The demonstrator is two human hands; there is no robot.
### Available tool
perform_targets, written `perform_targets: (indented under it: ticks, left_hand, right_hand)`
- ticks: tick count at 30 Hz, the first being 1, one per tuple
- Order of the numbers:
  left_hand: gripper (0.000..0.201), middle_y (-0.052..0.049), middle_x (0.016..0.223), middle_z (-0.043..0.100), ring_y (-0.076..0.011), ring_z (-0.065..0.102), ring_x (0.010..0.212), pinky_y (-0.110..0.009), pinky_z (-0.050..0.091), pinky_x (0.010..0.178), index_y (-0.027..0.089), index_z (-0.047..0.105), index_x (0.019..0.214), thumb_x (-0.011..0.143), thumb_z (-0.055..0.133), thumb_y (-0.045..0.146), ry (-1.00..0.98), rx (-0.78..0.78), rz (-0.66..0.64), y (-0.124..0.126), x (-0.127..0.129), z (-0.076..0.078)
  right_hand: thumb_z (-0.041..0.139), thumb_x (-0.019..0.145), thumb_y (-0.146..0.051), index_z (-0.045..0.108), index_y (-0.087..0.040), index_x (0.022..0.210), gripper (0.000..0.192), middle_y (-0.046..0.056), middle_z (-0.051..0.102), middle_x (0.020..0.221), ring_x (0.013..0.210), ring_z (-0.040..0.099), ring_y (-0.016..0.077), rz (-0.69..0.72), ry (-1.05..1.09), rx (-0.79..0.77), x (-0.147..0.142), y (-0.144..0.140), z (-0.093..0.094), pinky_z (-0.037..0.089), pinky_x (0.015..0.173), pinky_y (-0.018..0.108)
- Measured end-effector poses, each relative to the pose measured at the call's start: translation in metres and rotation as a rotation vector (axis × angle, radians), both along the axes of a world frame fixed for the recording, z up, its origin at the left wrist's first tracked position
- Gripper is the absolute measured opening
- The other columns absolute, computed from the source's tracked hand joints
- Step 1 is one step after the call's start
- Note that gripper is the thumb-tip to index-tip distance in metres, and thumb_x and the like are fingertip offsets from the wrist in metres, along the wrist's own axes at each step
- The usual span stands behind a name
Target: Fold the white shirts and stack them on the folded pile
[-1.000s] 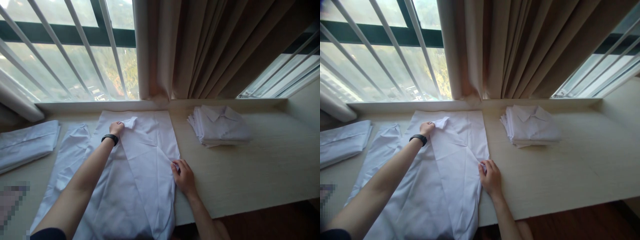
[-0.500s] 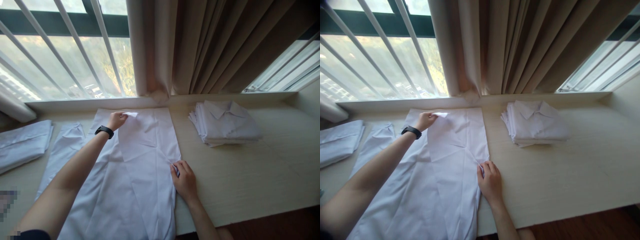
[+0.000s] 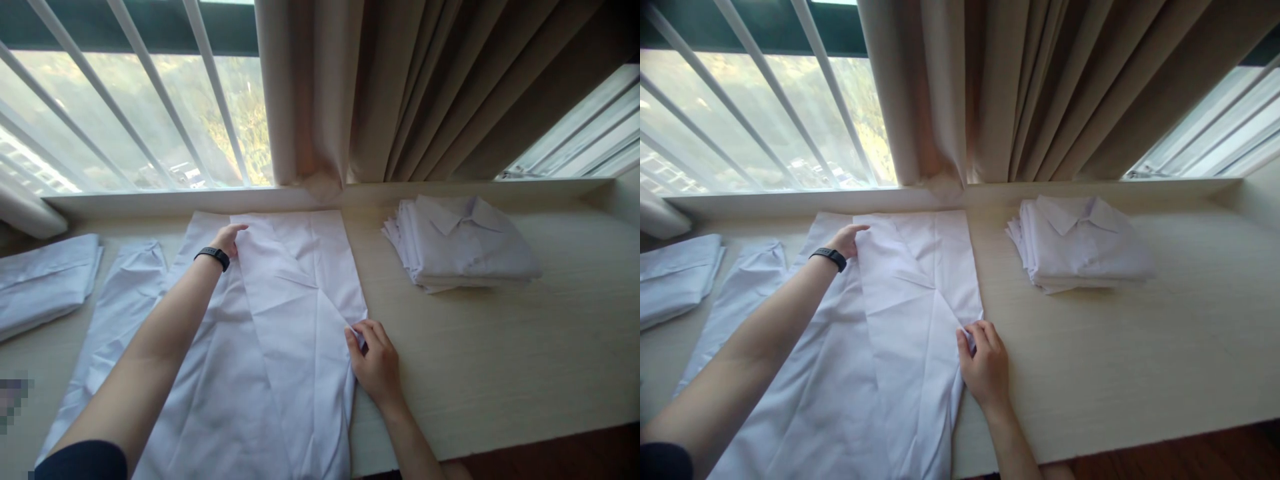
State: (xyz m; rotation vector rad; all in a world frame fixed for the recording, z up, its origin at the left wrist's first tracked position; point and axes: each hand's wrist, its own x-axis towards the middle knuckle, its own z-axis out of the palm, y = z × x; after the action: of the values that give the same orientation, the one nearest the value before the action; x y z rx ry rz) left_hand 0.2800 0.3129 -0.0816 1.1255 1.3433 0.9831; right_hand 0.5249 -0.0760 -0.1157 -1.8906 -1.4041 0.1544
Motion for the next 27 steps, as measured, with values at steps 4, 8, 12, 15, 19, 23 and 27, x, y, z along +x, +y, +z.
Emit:
perform_targets:
  ticks: [4, 8, 12, 15, 19, 23, 27]
  left_hand:
    - [0.038, -0.005, 0.08, 0.067, -0.0207, 0.067, 0.079, -0.041, 0.06, 0.08, 0.015, 0.06, 0.098, 0.061, 0.067, 0.012, -0.188, 0.031, -0.046, -0.003, 0.003, 0.012]
    - [0.045, -0.006, 0.088, 0.068, -0.0228, 0.069, 0.085, -0.043, 0.06, 0.082, 0.016, 0.059, 0.108, 0.063, 0.064, 0.011, -0.061, 0.036, 0.034, -0.004, 0.007, 0.009]
    - [0.063, -0.016, 0.108, 0.066, -0.0339, 0.065, 0.11, -0.056, 0.055, 0.094, 0.011, 0.051, 0.127, 0.065, 0.061, 0.01, 0.128, -0.017, 0.189, 0.002, 0.005, 0.004]
    - [0.073, -0.018, 0.131, 0.058, -0.0365, 0.047, 0.136, -0.058, 0.037, 0.115, 0.013, 0.045, 0.137, 0.066, 0.064, 0.011, 0.34, 0.154, 0.252, -0.005, 0.005, 0.014]
    - [0.052, -0.016, 0.149, 0.048, -0.034, 0.036, 0.146, -0.052, 0.028, 0.123, 0.015, 0.058, 0.13, 0.079, 0.058, 0.018, 0.775, 0.624, -0.084, -0.082, 0.02, 0.032]
    - [0.04, -0.004, 0.151, 0.05, -0.0307, 0.03, 0.151, -0.058, 0.02, 0.125, 0.035, 0.064, 0.128, 0.091, 0.052, 0.032, 0.805, 0.685, -0.511, -0.232, 0.031, 0.027]
    - [0.046, -0.005, 0.157, 0.041, -0.031, 0.022, 0.154, -0.06, 0.015, 0.126, 0.04, 0.059, 0.136, 0.09, 0.054, 0.042, 0.723, 0.472, -0.435, -0.376, 0.015, 0.002]
  right_hand:
    - [0.052, 0.099, -0.045, 0.068, -0.023, 0.096, 0.028, 0.01, 0.067, 0.104, 0.096, 0.065, 0.0227, 0.004, 0.01, 0.014, 0.0, 0.0, 0.0, 0.053, 0.086, 0.035]
    - [0.053, 0.098, -0.046, 0.069, -0.023, 0.097, 0.028, 0.01, 0.067, 0.105, 0.096, 0.066, 0.0233, 0.003, 0.011, 0.018, 0.0, 0.0, 0.0, 0.054, 0.086, 0.037]
    - [0.055, 0.097, -0.046, 0.068, -0.022, 0.099, 0.027, 0.011, 0.067, 0.107, 0.099, 0.065, 0.0238, 0.012, 0.024, 0.016, 0.001, -0.001, -0.001, 0.054, 0.087, 0.037]
    - [0.055, 0.097, -0.046, 0.068, -0.022, 0.101, 0.027, 0.011, 0.067, 0.109, 0.102, 0.065, 0.0246, 0.027, 0.034, 0.012, 0.002, -0.001, 0.0, 0.054, 0.088, 0.038]
    - [0.057, 0.096, -0.046, 0.07, -0.022, 0.101, 0.028, 0.011, 0.067, 0.112, 0.101, 0.066, 0.024, 0.046, 0.029, 0.014, 0.002, -0.003, 0.0, 0.054, 0.09, 0.038]
    - [0.053, 0.097, -0.045, 0.071, -0.022, 0.103, 0.029, 0.01, 0.067, 0.116, 0.104, 0.065, 0.0229, 0.074, 0.032, 0.007, 0.004, -0.005, -0.003, 0.054, 0.091, 0.037]
    - [0.048, 0.1, -0.043, 0.072, -0.022, 0.102, 0.032, 0.009, 0.067, 0.116, 0.107, 0.065, 0.0227, 0.093, 0.047, 0.011, 0.006, -0.006, -0.006, 0.052, 0.096, 0.037]
